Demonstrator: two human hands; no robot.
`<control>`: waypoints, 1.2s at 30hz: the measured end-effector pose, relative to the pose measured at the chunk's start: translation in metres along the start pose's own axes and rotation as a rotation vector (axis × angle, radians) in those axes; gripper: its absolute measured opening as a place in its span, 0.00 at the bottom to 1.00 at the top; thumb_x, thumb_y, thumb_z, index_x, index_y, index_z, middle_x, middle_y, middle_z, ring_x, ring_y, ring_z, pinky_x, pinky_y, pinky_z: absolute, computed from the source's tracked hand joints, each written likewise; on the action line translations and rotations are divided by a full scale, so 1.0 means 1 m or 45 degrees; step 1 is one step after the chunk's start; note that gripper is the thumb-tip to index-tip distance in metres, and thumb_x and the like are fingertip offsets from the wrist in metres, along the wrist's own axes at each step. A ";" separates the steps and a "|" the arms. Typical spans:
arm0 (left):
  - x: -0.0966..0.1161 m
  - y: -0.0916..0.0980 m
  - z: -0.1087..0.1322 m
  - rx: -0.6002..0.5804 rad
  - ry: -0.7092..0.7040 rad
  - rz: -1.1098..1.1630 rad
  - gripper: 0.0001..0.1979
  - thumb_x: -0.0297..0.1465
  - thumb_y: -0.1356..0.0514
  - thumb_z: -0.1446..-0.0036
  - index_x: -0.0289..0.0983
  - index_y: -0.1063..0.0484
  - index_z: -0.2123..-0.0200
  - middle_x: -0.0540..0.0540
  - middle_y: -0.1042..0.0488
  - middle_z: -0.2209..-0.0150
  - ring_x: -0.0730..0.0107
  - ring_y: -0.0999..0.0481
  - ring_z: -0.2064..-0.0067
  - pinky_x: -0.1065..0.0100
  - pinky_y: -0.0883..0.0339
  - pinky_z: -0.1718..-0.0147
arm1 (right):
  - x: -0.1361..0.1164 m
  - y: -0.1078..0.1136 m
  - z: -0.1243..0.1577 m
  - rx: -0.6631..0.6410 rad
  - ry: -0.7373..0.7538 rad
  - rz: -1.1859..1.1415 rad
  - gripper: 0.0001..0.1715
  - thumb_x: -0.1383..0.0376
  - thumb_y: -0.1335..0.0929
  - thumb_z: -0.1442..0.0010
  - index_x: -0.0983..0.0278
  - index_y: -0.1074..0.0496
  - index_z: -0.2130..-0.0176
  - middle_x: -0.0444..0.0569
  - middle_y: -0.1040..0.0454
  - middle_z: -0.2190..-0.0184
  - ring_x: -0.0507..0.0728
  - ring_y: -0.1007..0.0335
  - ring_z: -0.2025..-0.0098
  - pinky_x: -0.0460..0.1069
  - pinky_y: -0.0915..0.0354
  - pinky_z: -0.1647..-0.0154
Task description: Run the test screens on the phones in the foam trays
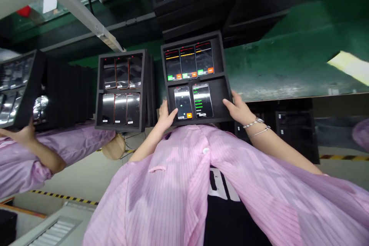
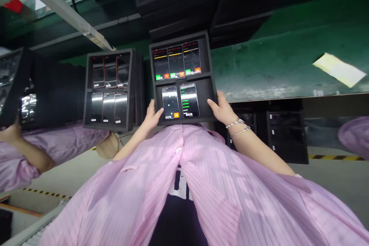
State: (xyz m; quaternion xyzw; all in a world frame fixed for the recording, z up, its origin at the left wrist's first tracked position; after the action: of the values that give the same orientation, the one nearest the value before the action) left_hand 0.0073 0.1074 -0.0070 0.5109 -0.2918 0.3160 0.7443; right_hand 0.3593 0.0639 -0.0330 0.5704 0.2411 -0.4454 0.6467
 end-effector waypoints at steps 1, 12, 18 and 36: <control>0.007 0.002 -0.007 0.026 -0.059 -0.066 0.45 0.56 0.39 0.36 0.41 0.46 0.25 0.36 0.53 0.21 0.44 0.60 0.19 0.42 0.63 0.23 | -0.009 0.002 -0.004 0.053 0.074 0.119 0.48 0.43 0.34 0.36 0.67 0.41 0.29 0.66 0.44 0.25 0.73 0.52 0.22 0.74 0.52 0.23; 0.046 0.013 -0.112 0.131 -0.264 -0.499 0.38 0.54 0.33 0.40 0.37 0.28 0.35 0.34 0.50 0.22 0.33 0.66 0.20 0.32 0.74 0.26 | -0.117 -0.056 -0.088 -0.155 0.600 0.541 0.34 0.60 0.38 0.32 0.70 0.38 0.31 0.66 0.32 0.32 0.71 0.48 0.23 0.76 0.59 0.23; 0.077 -0.016 -0.122 0.030 -0.561 -0.395 0.33 0.55 0.32 0.42 0.48 0.25 0.37 0.44 0.44 0.23 0.41 0.64 0.19 0.36 0.74 0.24 | -0.105 -0.058 -0.094 -0.188 0.562 0.569 0.31 0.61 0.40 0.32 0.71 0.35 0.34 0.66 0.29 0.34 0.72 0.49 0.23 0.77 0.62 0.23; 0.039 -0.006 -0.114 0.200 -0.299 -0.253 0.44 0.62 0.45 0.35 0.39 0.41 0.28 0.33 0.50 0.23 0.43 0.46 0.23 0.49 0.47 0.26 | -0.093 -0.042 -0.080 -0.131 0.510 0.469 0.35 0.57 0.37 0.34 0.67 0.37 0.33 0.64 0.31 0.33 0.73 0.48 0.24 0.75 0.59 0.22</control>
State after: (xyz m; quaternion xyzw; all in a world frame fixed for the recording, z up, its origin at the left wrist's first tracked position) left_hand 0.0490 0.2202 -0.0164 0.6273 -0.2991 0.2008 0.6905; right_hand 0.2938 0.1696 0.0026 0.6479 0.2787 -0.1857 0.6842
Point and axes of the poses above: each hand's wrist, its own z-axis away from the middle knuckle, its own y-axis out of the back of the hand, x = y × z, the point moved 8 cm from there along -z, towards the middle knuckle
